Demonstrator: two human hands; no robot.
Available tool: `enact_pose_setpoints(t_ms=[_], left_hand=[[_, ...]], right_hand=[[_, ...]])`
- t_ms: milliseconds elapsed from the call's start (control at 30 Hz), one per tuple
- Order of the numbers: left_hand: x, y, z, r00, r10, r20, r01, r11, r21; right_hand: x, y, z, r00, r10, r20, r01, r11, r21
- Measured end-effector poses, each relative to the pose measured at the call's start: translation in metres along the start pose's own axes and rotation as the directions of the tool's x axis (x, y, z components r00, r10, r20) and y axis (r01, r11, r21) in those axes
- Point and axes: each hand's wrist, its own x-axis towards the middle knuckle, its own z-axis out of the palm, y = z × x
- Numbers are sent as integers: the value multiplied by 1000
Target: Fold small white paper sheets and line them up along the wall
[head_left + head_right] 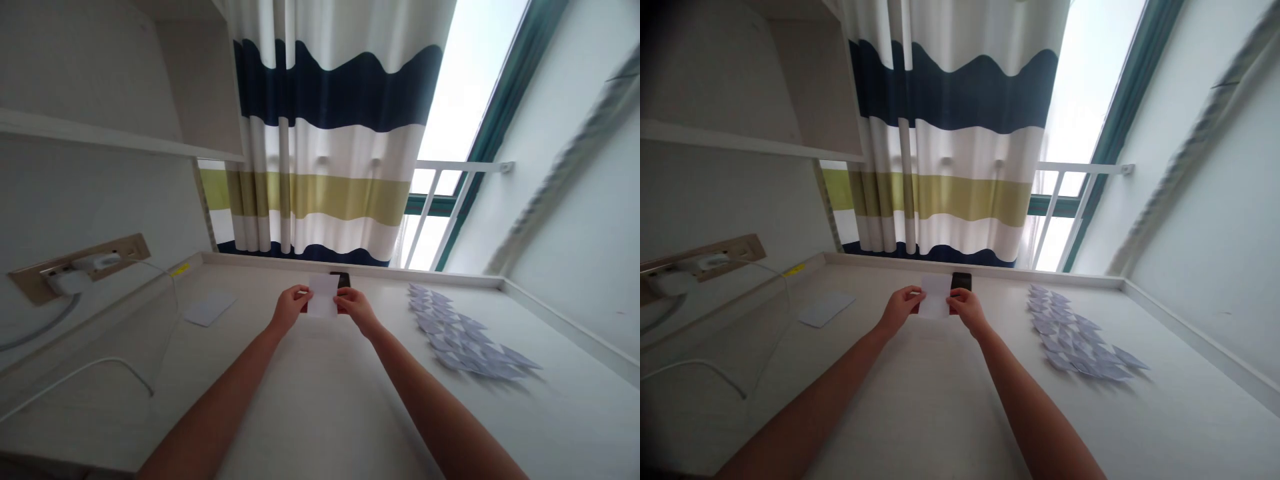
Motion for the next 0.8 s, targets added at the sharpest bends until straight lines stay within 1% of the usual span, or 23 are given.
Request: enact_pose_setpoints(t_ms=[100, 167, 333, 467, 600, 733, 800], left_hand=[[-10, 0, 24, 996, -1, 87, 5, 999, -51], [-17, 1, 35, 990, -1, 139, 11, 997, -73], [-33, -2, 49, 964, 26, 266, -2, 996, -90], [-41, -11, 51, 961, 7, 276, 20, 995, -93], [-44, -20, 50, 963, -21, 270, 41, 997, -70], [-43, -24, 48, 960, 4, 279, -11, 1000, 23], [-43, -25, 48, 959, 42, 281, -65, 995, 73]], right_hand=[[-18, -7, -24, 1000, 15, -8, -15, 999, 33], [-28, -7, -37, 1000, 16, -21, -15, 999, 47], [-45, 5, -57, 1000, -18, 0, 18, 997, 71], [-53, 15, -60, 999, -21, -26, 23, 997, 75], [-56, 18, -55, 999, -13, -33, 13, 1000, -5], [-57, 18, -52, 999, -51, -19, 50, 997, -53], [-59, 18, -52, 998, -60, 3, 60, 994, -89]])
